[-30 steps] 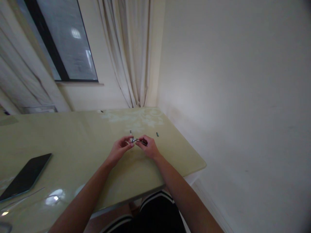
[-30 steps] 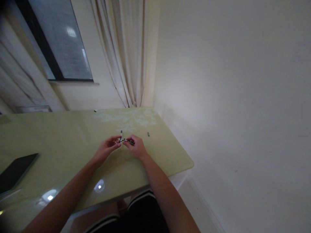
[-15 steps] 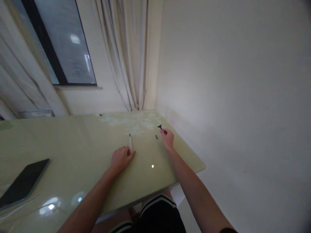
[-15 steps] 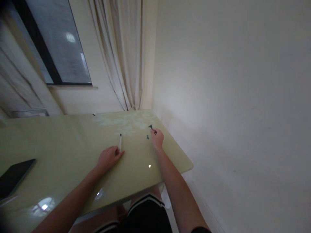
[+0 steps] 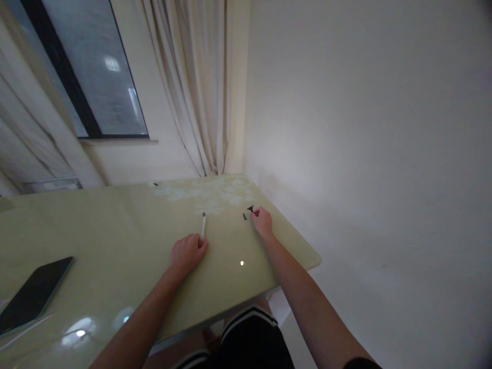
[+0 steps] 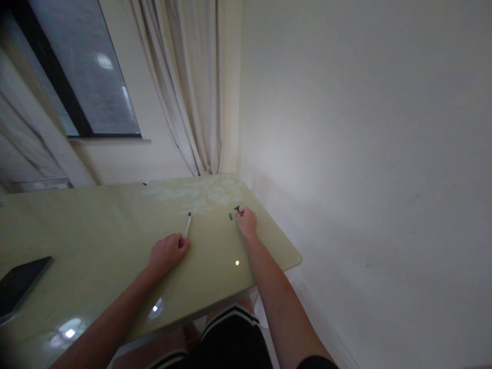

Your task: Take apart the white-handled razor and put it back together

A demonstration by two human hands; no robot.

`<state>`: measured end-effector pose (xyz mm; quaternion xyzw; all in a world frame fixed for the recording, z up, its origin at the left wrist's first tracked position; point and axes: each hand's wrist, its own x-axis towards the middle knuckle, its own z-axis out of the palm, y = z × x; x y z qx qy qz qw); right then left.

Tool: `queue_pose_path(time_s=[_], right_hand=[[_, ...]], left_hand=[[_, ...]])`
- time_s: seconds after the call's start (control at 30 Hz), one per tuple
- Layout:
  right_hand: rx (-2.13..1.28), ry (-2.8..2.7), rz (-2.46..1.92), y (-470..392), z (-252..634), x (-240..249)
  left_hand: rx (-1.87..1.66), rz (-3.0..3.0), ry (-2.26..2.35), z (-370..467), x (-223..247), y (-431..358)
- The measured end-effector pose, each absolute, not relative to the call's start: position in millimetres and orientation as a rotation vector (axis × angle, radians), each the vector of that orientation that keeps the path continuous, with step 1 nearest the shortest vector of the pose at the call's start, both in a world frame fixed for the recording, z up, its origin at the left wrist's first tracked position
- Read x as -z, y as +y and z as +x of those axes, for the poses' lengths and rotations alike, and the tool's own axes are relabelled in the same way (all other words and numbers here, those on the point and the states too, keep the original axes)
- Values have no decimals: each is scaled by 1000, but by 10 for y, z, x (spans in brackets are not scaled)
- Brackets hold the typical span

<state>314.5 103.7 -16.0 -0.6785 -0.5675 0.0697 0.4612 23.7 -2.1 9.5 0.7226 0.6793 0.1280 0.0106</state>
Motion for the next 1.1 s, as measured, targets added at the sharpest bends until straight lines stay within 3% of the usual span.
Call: queue_pose_path(time_s=[0.47,0.63,0.8,0.93,1.1], right_hand=[[-61,-1324,-1481,828,3064,-6],[-157,-1576,-1272,626,2783,-100],[-477,-1563,-1070,548,2551,-124],[-659,-1249,-998,621,2608,-138],[-611,-904,-1022,785,2729,-88]], left_hand=[[-431,2116,2179,208,-149,-13],[-790,2148,1992,384,-287,13],[-1025,2241,1645,891,-374,11],[-879,2296,1463,1215,-310,212],[-750,2254,1569,1394,-188,692]])
